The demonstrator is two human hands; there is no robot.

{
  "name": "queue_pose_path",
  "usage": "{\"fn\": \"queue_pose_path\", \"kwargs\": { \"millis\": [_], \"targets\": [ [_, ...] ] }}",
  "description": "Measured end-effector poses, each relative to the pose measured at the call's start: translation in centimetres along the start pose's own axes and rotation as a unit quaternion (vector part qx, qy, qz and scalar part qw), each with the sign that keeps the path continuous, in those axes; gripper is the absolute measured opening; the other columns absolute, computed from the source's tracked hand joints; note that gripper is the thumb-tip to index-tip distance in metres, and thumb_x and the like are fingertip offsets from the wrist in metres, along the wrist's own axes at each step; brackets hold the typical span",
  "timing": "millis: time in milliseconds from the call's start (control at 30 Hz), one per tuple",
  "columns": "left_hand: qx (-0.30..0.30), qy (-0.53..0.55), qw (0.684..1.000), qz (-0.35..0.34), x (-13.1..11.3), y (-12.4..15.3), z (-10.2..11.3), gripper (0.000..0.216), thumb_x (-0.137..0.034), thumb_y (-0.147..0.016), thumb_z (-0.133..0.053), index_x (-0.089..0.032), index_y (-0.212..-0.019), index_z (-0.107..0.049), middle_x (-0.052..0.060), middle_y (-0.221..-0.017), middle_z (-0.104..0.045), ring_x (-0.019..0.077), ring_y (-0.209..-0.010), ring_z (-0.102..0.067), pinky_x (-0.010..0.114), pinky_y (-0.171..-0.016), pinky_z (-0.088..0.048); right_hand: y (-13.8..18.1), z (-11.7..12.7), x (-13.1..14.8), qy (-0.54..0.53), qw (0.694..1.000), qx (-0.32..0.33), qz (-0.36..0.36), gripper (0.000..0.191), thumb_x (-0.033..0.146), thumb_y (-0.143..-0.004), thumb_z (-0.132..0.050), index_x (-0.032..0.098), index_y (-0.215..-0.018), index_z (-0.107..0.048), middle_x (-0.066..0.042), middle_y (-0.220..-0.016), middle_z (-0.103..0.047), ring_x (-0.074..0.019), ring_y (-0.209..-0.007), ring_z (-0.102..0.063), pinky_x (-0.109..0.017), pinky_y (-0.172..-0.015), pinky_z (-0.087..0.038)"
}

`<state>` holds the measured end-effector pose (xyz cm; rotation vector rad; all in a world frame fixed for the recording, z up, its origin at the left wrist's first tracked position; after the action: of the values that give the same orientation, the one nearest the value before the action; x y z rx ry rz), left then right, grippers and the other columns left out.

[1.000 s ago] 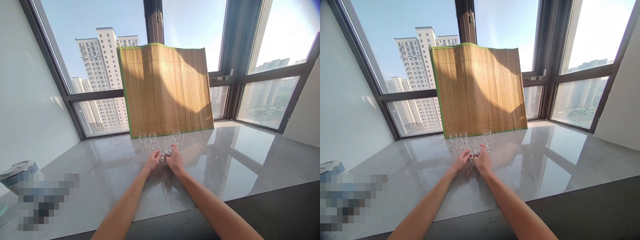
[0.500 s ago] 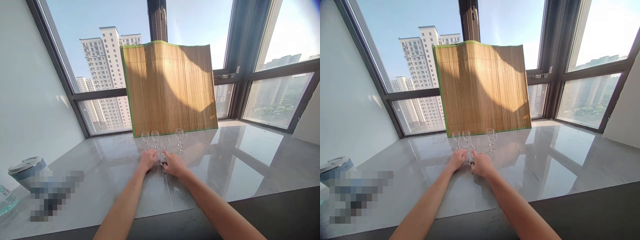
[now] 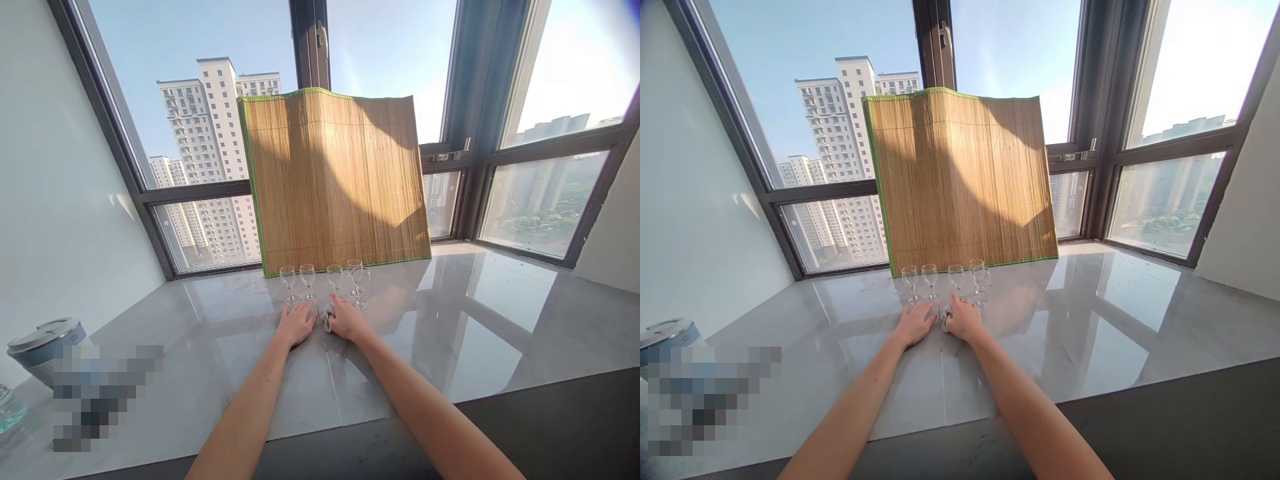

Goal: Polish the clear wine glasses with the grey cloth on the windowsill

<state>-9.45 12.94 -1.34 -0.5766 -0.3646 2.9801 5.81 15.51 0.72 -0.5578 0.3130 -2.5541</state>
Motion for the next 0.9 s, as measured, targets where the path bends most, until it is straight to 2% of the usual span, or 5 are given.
{"fn": "queue_pose_path", "kwargs": {
  "millis": [267,467,567,733,900],
  "targets": [
    [0.015,-0.023,1.000,0.015,0.2,-0.1,-0.4,0.056,-0.057,-0.091,-0.033,-0.031,-0.139,-0.046,0.005,-0.154,-0.031,0.0277,-0.143,-0.026,0.054,-0.116,-0.003,-0.8,-0.6,-1.1,-0.040,0.999,0.010,-0.021,0.060,0.022,-0.080,-0.045,0.014,-0.139,-0.037,-0.014,-0.113,-0.066,-0.0256,-0.106,-0.059,-0.037,-0.093,-0.034],
    [0.059,-0.092,0.994,0.022,-0.1,0.0,-0.8,0.065,-0.064,-0.091,-0.018,-0.033,-0.146,-0.034,0.002,-0.155,-0.030,0.0264,-0.144,-0.022,0.060,-0.115,-0.003,-0.8,-0.8,-1.4,-0.063,0.997,0.025,-0.022,0.058,0.022,-0.081,-0.044,0.016,-0.139,-0.038,-0.011,-0.118,-0.064,-0.0244,-0.112,-0.055,-0.042,-0.103,-0.025],
    [0.062,-0.112,0.991,0.029,-0.1,0.2,-0.6,0.068,-0.066,-0.090,-0.012,-0.033,-0.147,-0.030,0.001,-0.156,-0.028,0.0262,-0.144,-0.021,0.060,-0.115,-0.007,-0.8,-0.1,-0.8,-0.043,0.999,-0.007,0.000,0.056,0.019,-0.080,-0.044,0.015,-0.137,-0.042,-0.012,-0.121,-0.062,-0.0257,-0.117,-0.050,-0.039,-0.100,-0.030],
    [0.071,-0.126,0.989,0.023,-0.5,0.1,-0.4,0.066,-0.064,-0.090,-0.017,-0.034,-0.149,-0.026,0.001,-0.159,-0.019,0.0287,-0.143,-0.021,0.061,-0.112,-0.015,0.0,1.4,0.7,-0.013,0.998,-0.064,0.025,0.061,0.012,-0.076,-0.048,0.015,-0.136,-0.041,-0.013,-0.128,-0.055,-0.0263,-0.116,-0.045,-0.034,-0.092,-0.036],
    [0.070,-0.127,0.989,0.012,-0.7,0.0,-0.4,0.063,-0.062,-0.091,-0.020,-0.034,-0.147,-0.031,0.002,-0.156,-0.028,0.0308,-0.141,-0.024,0.065,-0.109,-0.017,1.2,1.3,2.0,-0.039,0.998,-0.043,0.035,0.056,0.021,-0.082,-0.049,0.015,-0.138,-0.039,-0.012,-0.121,-0.059,-0.0268,-0.116,-0.045,-0.034,-0.089,-0.039]
  ]
}}
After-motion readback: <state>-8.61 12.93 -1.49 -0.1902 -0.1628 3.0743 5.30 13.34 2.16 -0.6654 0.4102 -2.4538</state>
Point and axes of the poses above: each hand's wrist, its own y-axis away from the middle knuckle, its own z-axis out of the back of the hand, x = y × z, the point moved 8 cm from there along -y, towards the middle knuckle
